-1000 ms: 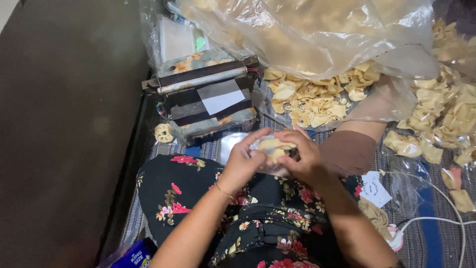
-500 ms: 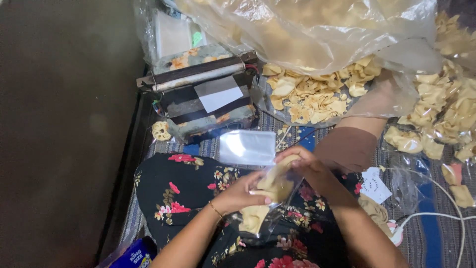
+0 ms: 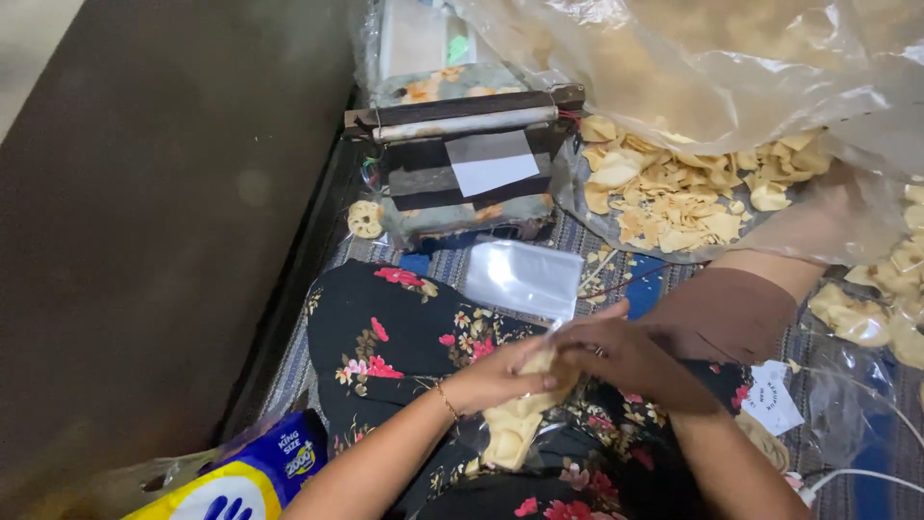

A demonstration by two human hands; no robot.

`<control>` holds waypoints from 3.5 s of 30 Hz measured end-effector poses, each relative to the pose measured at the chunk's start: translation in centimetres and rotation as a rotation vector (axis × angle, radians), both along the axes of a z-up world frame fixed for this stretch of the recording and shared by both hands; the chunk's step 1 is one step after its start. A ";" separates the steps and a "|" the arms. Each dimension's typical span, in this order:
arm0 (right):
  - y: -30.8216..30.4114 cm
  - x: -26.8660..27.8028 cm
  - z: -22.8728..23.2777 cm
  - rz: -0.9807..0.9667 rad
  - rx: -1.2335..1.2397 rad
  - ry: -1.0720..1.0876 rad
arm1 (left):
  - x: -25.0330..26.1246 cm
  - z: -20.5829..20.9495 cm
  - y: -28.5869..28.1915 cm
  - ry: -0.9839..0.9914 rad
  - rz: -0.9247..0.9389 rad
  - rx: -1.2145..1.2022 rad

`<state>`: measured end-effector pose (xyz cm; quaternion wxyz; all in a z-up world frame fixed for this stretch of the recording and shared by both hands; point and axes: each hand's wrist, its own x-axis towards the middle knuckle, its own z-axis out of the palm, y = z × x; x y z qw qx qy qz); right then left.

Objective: Filling small plastic bags with fried chips from a large pile on the floor.

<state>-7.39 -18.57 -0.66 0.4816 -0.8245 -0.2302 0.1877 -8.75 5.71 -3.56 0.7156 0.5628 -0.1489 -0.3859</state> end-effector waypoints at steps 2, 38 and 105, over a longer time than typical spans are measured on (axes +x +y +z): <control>-0.7 2.1 -0.6 -0.008 0.118 -0.070 | 1.1 -1.6 0.1 0.001 0.114 -0.006; -23.9 18.9 -20.9 -0.543 -0.818 -0.090 | 1.9 -5.0 2.5 0.349 -0.099 0.002; -4.3 6.3 16.7 -0.226 -0.347 -0.230 | 7.2 4.4 -3.9 -0.284 -0.005 0.042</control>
